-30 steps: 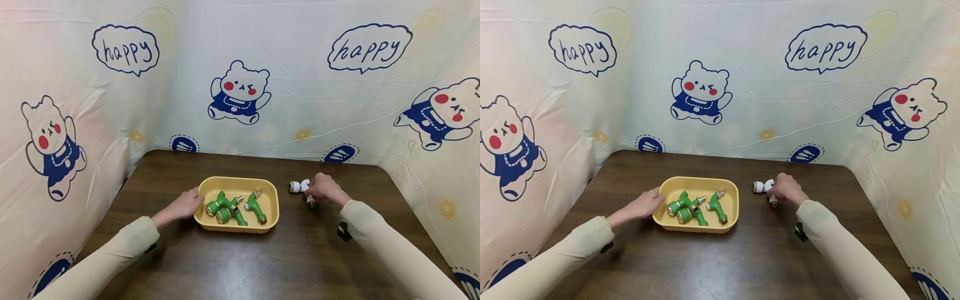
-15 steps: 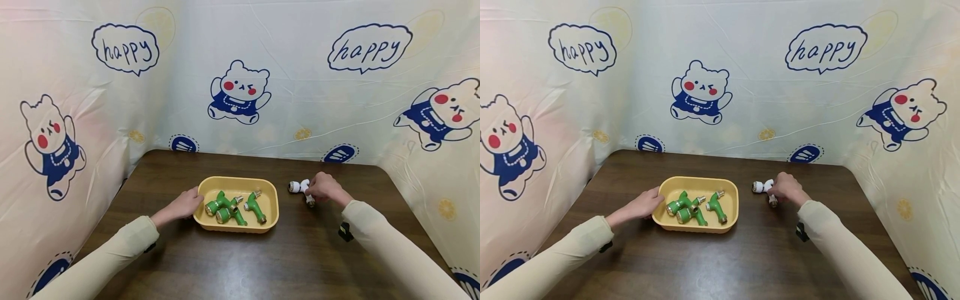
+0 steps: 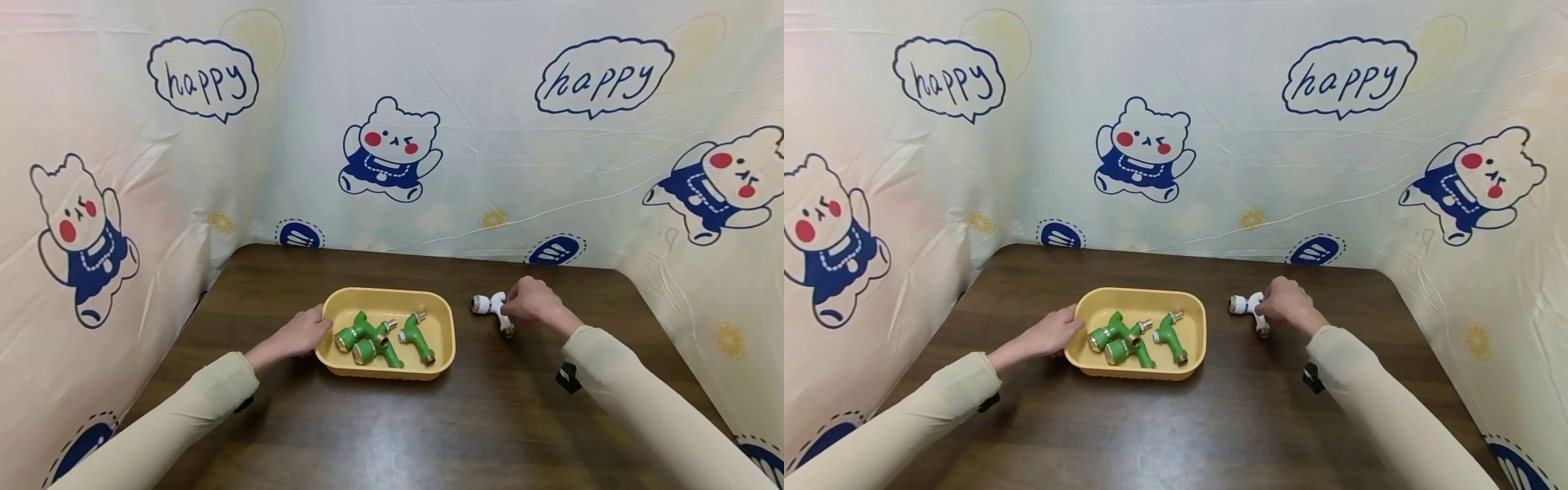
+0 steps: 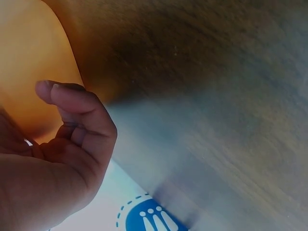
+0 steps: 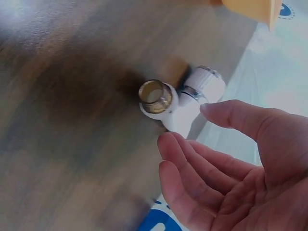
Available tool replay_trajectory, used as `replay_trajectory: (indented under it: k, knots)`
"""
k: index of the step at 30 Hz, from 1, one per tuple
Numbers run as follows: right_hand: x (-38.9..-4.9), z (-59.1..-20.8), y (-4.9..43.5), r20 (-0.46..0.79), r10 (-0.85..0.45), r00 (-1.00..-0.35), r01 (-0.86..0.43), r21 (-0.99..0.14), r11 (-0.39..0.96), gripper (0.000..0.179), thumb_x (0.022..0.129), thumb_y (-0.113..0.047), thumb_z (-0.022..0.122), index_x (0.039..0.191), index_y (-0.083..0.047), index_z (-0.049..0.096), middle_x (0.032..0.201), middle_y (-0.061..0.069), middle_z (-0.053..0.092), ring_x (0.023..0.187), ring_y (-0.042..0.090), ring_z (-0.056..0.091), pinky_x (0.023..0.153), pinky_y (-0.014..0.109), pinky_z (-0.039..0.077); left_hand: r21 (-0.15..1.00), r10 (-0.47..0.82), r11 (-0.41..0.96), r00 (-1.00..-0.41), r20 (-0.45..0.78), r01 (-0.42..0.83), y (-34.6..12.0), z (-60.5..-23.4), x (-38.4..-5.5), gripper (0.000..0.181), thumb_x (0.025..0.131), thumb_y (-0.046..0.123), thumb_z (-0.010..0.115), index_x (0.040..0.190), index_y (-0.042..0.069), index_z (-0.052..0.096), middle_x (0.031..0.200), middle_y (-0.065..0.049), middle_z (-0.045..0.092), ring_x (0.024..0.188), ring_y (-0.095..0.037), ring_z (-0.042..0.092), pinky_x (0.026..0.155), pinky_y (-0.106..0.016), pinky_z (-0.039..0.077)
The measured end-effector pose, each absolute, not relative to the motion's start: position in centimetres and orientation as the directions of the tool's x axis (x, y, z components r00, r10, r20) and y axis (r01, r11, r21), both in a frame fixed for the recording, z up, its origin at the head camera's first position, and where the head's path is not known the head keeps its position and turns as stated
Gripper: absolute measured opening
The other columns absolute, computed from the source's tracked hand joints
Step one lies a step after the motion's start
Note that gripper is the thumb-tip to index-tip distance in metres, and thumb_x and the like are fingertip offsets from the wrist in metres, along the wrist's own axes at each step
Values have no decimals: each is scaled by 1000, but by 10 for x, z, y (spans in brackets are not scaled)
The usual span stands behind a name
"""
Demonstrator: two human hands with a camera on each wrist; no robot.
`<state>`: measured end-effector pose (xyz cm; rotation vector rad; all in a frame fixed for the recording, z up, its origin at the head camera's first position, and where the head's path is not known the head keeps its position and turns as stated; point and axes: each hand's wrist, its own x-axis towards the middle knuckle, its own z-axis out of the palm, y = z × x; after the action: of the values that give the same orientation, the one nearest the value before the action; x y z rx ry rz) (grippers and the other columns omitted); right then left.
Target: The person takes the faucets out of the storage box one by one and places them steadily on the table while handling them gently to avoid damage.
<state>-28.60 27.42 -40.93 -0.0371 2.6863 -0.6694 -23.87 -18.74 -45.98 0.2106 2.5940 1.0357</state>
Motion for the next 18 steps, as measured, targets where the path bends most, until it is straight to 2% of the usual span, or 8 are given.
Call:
replay_trajectory:
  k: [7,13,18]
  knots:
    - [-282,-401,278,-321,-123,-939,39,-455,889,24,95,-21,72,105,0,78,84,14,73,79,33,73,70,46,62,673,257,739,-935,-246,26,-187,-458,-238,40,106,18,42,137,-7,52,66,-9,60,46,-17,53,41,-29,44]
    - [-282,-390,275,-301,-129,-945,25,-459,888,28,97,-22,71,110,2,77,91,17,74,79,32,73,67,44,61,672,241,741,-939,-244,16,-186,-454,-240,39,106,19,43,135,-7,52,66,-10,60,46,-17,52,42,-28,43]
    - [-277,-384,267,-272,-124,-954,9,-440,898,33,94,-24,74,114,3,75,98,15,74,77,27,71,62,38,58,675,243,738,-936,-255,8,-186,-453,-240,42,106,19,43,137,-8,51,67,-10,60,46,-17,52,42,-28,42]
